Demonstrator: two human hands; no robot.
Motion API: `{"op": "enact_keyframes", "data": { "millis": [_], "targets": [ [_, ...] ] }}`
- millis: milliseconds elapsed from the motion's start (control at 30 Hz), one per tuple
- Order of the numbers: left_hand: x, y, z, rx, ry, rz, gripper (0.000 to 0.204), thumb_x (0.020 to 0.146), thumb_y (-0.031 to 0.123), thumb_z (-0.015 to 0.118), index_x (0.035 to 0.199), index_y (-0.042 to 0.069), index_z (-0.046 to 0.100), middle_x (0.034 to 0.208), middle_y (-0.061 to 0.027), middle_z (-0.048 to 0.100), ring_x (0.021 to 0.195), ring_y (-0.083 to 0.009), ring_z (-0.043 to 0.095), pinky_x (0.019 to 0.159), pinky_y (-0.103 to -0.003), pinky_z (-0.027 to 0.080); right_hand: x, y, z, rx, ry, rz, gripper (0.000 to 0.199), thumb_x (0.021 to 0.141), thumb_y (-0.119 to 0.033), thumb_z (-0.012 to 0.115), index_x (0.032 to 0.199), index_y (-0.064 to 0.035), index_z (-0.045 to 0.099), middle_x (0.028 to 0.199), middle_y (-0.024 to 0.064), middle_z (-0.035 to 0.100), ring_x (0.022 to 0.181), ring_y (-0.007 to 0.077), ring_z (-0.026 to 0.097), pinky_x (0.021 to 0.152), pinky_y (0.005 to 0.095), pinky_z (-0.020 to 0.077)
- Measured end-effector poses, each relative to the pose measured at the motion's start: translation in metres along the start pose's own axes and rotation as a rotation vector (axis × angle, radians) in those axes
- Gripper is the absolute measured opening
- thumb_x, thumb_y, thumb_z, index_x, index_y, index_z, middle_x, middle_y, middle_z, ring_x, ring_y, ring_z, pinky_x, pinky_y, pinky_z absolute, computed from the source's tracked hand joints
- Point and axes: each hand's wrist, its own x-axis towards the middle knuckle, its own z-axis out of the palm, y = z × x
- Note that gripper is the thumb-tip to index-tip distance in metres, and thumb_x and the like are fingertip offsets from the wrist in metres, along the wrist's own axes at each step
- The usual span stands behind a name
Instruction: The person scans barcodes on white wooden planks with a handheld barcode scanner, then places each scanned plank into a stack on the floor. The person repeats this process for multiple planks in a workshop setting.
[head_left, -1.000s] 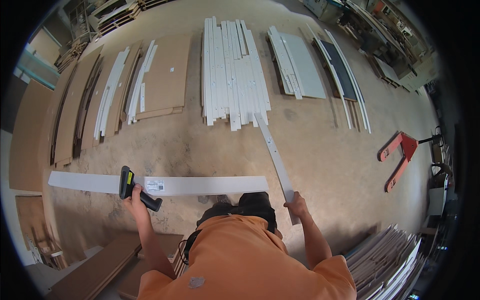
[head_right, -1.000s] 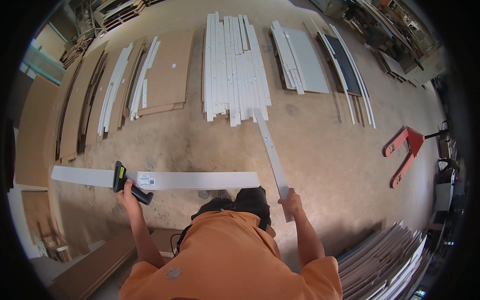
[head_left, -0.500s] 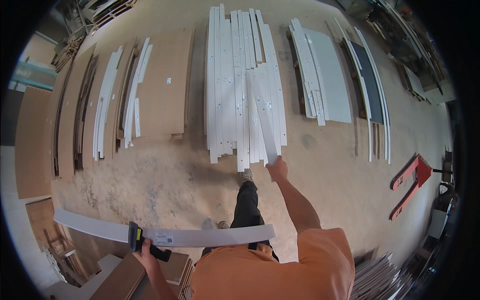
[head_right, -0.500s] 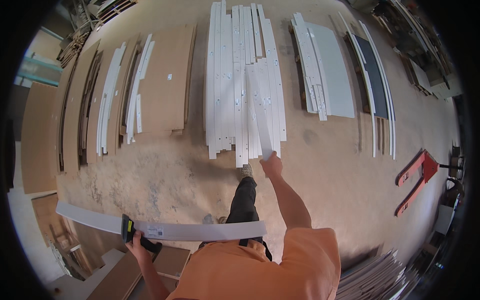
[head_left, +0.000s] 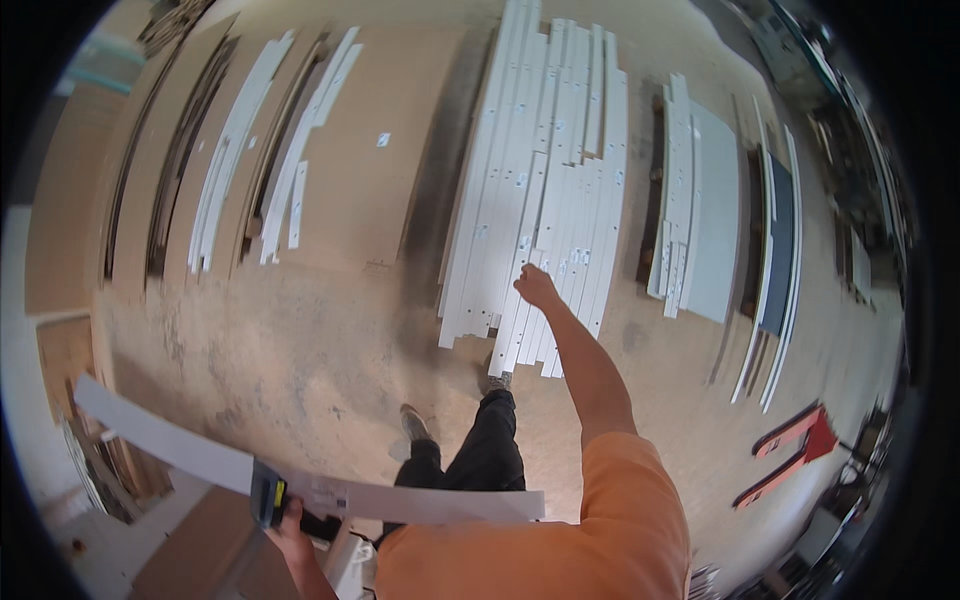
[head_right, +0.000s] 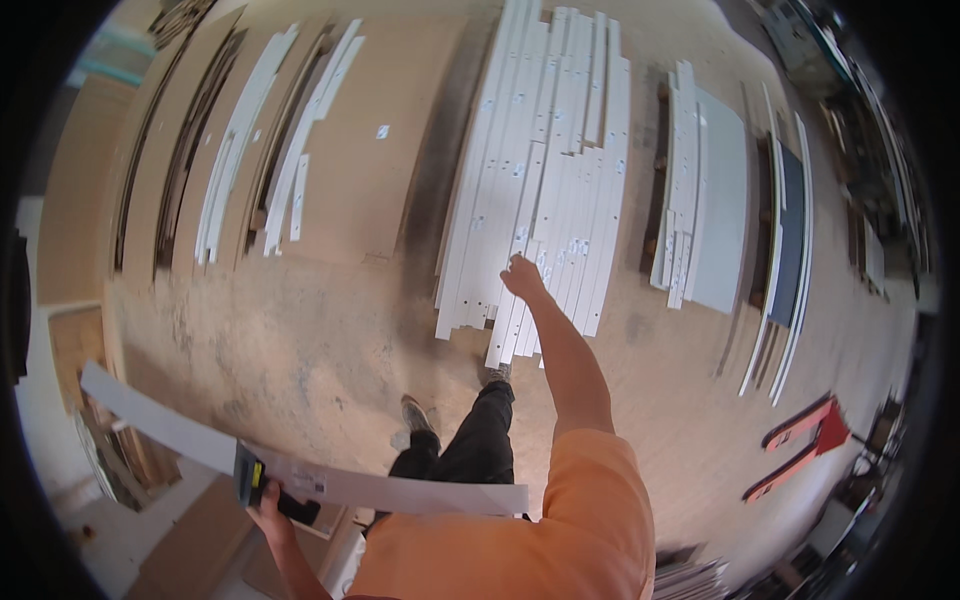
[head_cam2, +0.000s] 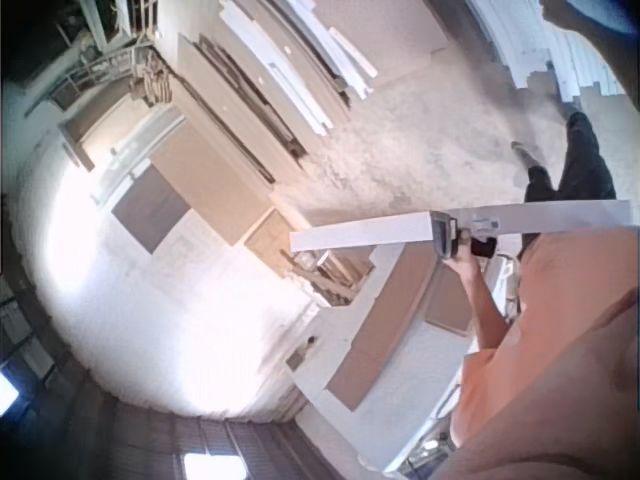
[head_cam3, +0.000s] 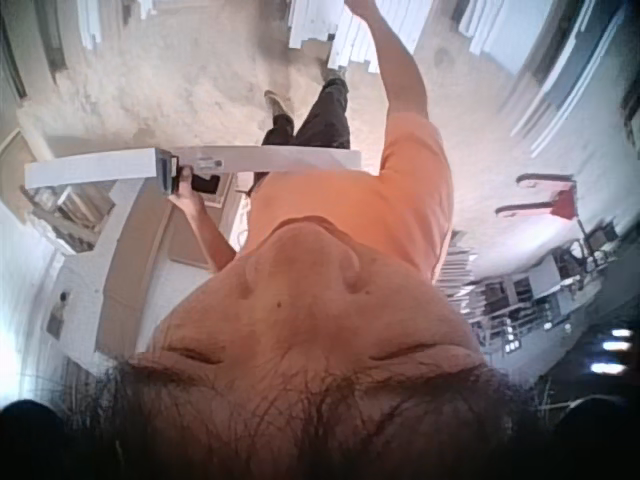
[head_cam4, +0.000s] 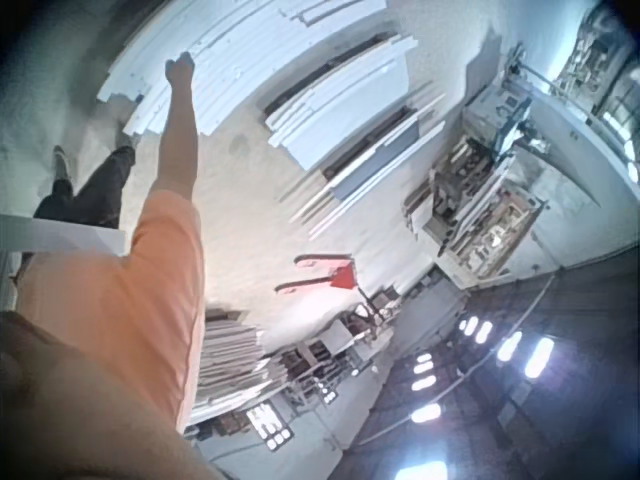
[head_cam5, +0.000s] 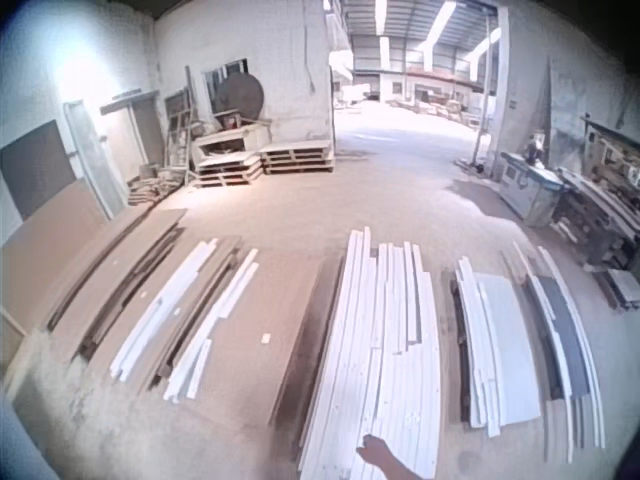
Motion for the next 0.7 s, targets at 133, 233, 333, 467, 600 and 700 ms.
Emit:
{"op": "enact_keyframes", "data": {
  "millis": [133, 233, 333, 467, 600, 700],
  "targets": [
    [0.038, -0.004, -0.022, -0.05, 0.061, -0.069, 0.03, 0.08, 0.02, 0.075, 0.104, 0.003, 0.066, 0.091, -0.0031, 0.065, 0.083, -0.0145, 0.061, 0.074, -0.03, 0.049, -0.078, -0.067, 0.059, -0.322, -0.467, -0.29, 0.043, 0.088, -0.034, 0.066, 0.109, 0.0033, 0.063, 0.109, 0.0274, 0.068, 0.104, 0.0403, 0.066, 0.092, 0.045, 0.0524],
    [0.087, -0.022, -0.052, -0.256, 0.041, 0.014, 0.036, 0.08, 0.014, 0.078, 0.113, 0.003, 0.066, 0.095, -0.0007, 0.064, 0.086, -0.0116, 0.059, 0.076, -0.029, 0.05, -0.161, -0.158, 0.057, 0.273, -0.899, -0.112, 0.061, 0.094, -0.024, 0.068, 0.145, 0.001, 0.045, 0.131, 0.0205, 0.063, 0.123, 0.0256, 0.06, 0.102, 0.0372, 0.0478],
    [0.151, -0.03, -0.093, -0.448, 0.019, 0.066, 0.035, 0.08, 0.008, 0.069, 0.114, 0.001, 0.063, 0.093, -0.004, 0.063, 0.087, -0.0143, 0.06, 0.082, -0.031, 0.047, -0.231, -0.273, 0.047, 0.164, -1.031, -0.221, 0.084, 0.084, -0.023, 0.079, 0.152, -0.0019, 0.034, 0.141, 0.0203, 0.057, 0.124, 0.0276, 0.06, 0.104, 0.0372, 0.0462],
    [0.218, -0.046, -0.161, -0.633, -0.032, 0.105, 0.031, 0.081, 0.011, 0.063, 0.109, -0.001, 0.062, 0.09, -0.0082, 0.064, 0.085, -0.0172, 0.061, 0.08, -0.031, 0.048, -0.297, -0.396, 0.063, -0.332, -0.853, -0.354, 0.094, 0.072, -0.03, 0.086, 0.149, -0.0046, 0.039, 0.139, 0.0208, 0.057, 0.122, 0.0343, 0.06, 0.103, 0.0399, 0.0474],
    [0.272, -0.056, -0.225, -0.651, -0.016, 0.086, 0.038, 0.08, 0.013, 0.062, 0.115, -0.001, 0.06, 0.089, -0.0093, 0.064, 0.086, -0.0176, 0.06, 0.08, -0.032, 0.047, -0.301, -0.481, 0.113, -0.44, -0.667, -0.354, 0.082, 0.069, -0.03, 0.085, 0.138, -0.0058, 0.048, 0.131, 0.0201, 0.061, 0.114, 0.0395, 0.063, 0.096, 0.0437, 0.051],
    [0.304, -0.071, -0.249, -0.687, 0.006, 0.088, 0.037, 0.08, 0.015, 0.063, 0.114, 0.0, 0.06, 0.089, -0.0091, 0.065, 0.086, -0.018, 0.061, 0.082, -0.032, 0.046, -0.286, -0.511, 0.138, -0.468, -0.612, -0.408, 0.074, 0.069, -0.028, 0.085, 0.131, -0.0053, 0.051, 0.124, 0.0198, 0.063, 0.109, 0.0407, 0.063, 0.092, 0.045, 0.0516]
  ]
}}
